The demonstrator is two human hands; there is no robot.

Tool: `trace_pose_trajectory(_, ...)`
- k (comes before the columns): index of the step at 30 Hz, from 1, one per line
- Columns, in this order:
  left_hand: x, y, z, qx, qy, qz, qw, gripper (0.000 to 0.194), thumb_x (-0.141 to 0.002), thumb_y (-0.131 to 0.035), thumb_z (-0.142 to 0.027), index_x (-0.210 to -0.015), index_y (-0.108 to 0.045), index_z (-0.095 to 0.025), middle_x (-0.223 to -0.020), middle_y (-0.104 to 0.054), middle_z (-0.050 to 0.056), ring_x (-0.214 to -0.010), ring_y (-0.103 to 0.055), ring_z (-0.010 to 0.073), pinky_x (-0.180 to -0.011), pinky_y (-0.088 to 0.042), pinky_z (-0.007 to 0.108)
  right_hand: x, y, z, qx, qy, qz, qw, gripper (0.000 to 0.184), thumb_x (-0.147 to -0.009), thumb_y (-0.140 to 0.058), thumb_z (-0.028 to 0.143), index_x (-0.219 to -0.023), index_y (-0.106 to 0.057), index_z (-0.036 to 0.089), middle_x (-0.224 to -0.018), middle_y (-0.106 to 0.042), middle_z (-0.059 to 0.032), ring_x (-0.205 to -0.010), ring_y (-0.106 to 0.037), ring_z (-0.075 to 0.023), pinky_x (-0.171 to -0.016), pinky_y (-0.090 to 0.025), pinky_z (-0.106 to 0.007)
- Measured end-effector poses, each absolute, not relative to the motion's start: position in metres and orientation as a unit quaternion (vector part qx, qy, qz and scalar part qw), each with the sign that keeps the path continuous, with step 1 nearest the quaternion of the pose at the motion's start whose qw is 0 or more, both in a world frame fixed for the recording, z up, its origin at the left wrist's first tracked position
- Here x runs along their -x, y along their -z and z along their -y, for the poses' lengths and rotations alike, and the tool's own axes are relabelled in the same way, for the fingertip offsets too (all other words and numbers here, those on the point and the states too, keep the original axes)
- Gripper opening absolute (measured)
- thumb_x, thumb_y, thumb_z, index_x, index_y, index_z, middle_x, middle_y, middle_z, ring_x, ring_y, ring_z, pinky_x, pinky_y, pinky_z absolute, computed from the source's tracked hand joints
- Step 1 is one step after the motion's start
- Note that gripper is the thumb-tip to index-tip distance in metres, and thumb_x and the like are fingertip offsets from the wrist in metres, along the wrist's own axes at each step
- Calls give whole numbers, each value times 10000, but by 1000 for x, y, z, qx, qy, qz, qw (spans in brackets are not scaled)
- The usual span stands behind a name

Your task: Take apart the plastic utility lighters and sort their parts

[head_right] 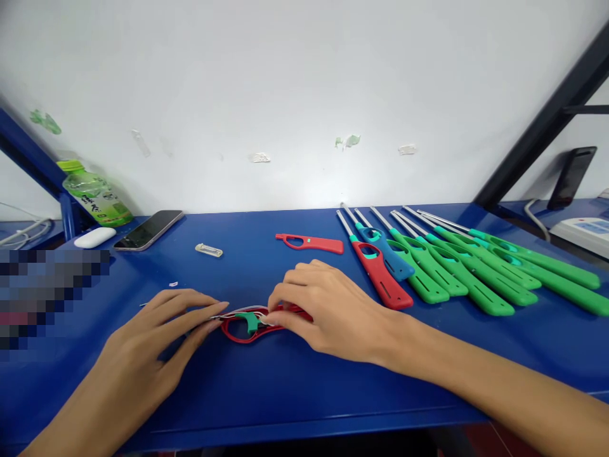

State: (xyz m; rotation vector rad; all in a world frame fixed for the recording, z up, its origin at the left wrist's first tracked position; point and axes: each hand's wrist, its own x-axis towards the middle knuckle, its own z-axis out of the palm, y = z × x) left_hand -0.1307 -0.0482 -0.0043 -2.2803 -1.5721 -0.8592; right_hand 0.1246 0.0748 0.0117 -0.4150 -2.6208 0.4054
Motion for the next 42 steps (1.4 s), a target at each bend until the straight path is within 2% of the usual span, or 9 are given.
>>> trace_pose_trajectory(4, 130, 6, 46, 775, 294, 553, 84, 262, -1093, -521, -261, -1123, -781, -273, -1044, -761, -4, -929, -698, 159, -853, -593, 307, -118, -7, -78, 164, -117, 953, 228, 258, -1094, -573, 264, -1278, -724, 164, -1148, -776, -99, -1066, -696, -247, -961, -509, -410)
trace_pose_trajectory(6, 129, 7, 45, 770, 299, 559, 67, 270, -1088, -523, -255, -1113, -789, -288, -1039, -759, -14, -907, -713, 141, -825, -598, 274, -116, -3, -80, 156, -114, 958, 211, 292, -1087, -585, 261, -1328, -712, 156, -1180, -778, -108, -1084, -701, -260, -961, -520, -421)
trace_pose_trajectory(10, 130, 7, 45, 760, 315, 566, 50, 282, -1085, -521, -274, -1069, -802, -298, -1022, -768, -27, -878, -745, 109, -805, -602, 215, -115, 2, -83, 142, -119, 963, 196, 251, -1102, -557, 264, -1224, -764, 192, -1101, -787, -74, -994, -709, -227, -905, -523, -383)
trace_pose_trajectory(15, 139, 5, 51, 743, 307, 593, 53, 283, -1073, -534, -337, -1059, -814, -298, -1035, -793, -9, -887, -769, 146, -825, -620, 252, -114, 4, -83, 137, -118, 964, 195, 250, -1111, -532, 229, -1122, -781, 219, -1041, -783, -43, -939, -701, -196, -871, -495, -351)
trace_pose_trajectory(21, 143, 0, 53, 746, 306, 591, -22, 327, -1053, -510, -246, -975, -819, -317, -946, -781, -32, -810, -748, 120, -730, -580, 205, -115, 3, -81, 136, -105, 963, 206, 251, -1116, -516, 225, -1095, -765, 201, -1014, -786, -51, -900, -689, -201, -847, -475, -359)
trace_pose_trajectory(27, 140, 1, 51, 741, 289, 606, -26, 306, -1063, -507, -272, -1143, -797, -325, -922, -741, -31, -789, -730, 114, -723, -562, 206, -116, -2, -78, 133, -96, 961, 221, 212, -1113, -520, 237, -1121, -724, 183, -1041, -782, -54, -900, -681, -210, -852, -475, -360)
trace_pose_trajectory(31, 144, 6, 55, 761, 252, 596, -32, 410, -1080, -427, -213, -1297, -736, -374, -977, -699, -24, -807, -706, 104, -735, -554, 206, -118, -2, -79, 130, -97, 962, 220, 199, -1098, -516, 169, -1128, -711, 187, -1047, -781, -46, -916, -682, -206, -866, -478, -354)
trace_pose_trajectory(36, 146, 12, 58, 776, 255, 577, -25, 531, -1043, -398, -101, -1302, -720, -435, -1117, -670, -16, -894, -685, 101, -782, -538, 206, -120, -2, -80, 131, -91, 963, 216, 192, -1072, -536, 118, -1109, -710, 189, -1063, -784, -43, -941, -692, -205, -869, -476, -347)
trace_pose_trajectory(42, 145, 8, 55, 798, 254, 546, 27, 549, -1000, -388, -68, -1231, -766, -393, -1064, -683, -4, -806, -692, 90, -698, -535, 193, -120, 1, -82, 109, -60, 971, 206, 190, -1075, -536, 126, -1081, -714, 189, -1002, -773, -39, -871, -657, -202, -858, -453, -345)
